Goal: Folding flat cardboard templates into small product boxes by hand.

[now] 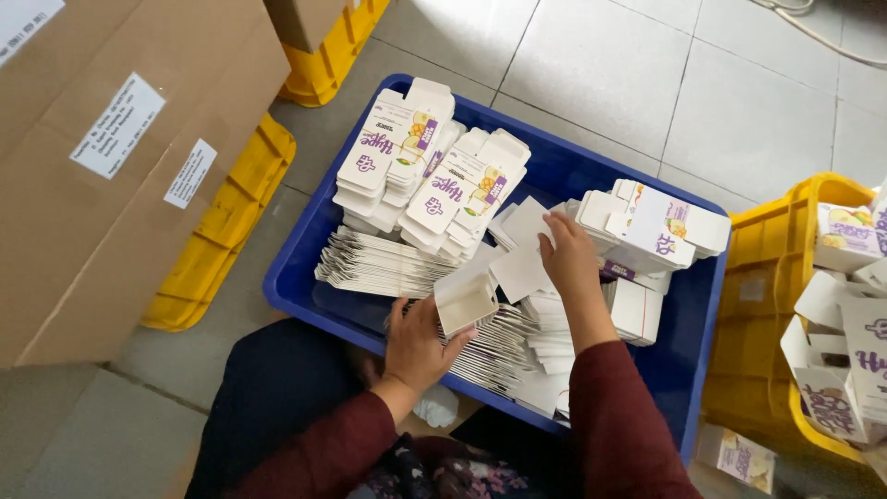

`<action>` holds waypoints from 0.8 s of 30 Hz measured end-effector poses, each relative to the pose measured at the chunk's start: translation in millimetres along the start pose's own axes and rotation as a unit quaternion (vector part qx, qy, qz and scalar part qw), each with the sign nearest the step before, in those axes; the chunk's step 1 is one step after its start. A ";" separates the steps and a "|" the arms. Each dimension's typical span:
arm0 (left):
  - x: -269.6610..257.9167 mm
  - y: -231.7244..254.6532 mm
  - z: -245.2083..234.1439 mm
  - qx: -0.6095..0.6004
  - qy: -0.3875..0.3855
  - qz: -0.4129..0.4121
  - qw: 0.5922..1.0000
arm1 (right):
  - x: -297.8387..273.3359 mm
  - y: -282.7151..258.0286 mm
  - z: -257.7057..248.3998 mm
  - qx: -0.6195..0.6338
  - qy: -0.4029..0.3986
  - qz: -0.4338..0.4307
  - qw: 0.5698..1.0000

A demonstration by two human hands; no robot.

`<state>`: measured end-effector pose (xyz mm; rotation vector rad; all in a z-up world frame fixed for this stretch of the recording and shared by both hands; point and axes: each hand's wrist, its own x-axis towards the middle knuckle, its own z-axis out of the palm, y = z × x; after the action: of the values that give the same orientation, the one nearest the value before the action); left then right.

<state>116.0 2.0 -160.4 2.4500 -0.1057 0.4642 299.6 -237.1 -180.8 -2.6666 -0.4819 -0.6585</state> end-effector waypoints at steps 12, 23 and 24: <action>-2.6 -4.6 4.0 -0.026 0.010 -0.007 1.000 | 23.6 21.5 57.6 0.019 -0.295 0.138 0.945; 1.3 -1.8 0.9 -0.019 -0.023 -0.010 0.999 | -86.5 22.4 -44.1 0.459 -0.117 0.404 0.783; 2.4 -0.4 -1.2 -0.016 -0.006 -0.002 1.000 | -99.4 25.6 -38.4 0.497 -0.103 0.422 0.751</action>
<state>117.9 3.1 -158.9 2.4213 -0.1134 0.4436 212.5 -299.1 -204.8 -1.6064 0.3058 0.1822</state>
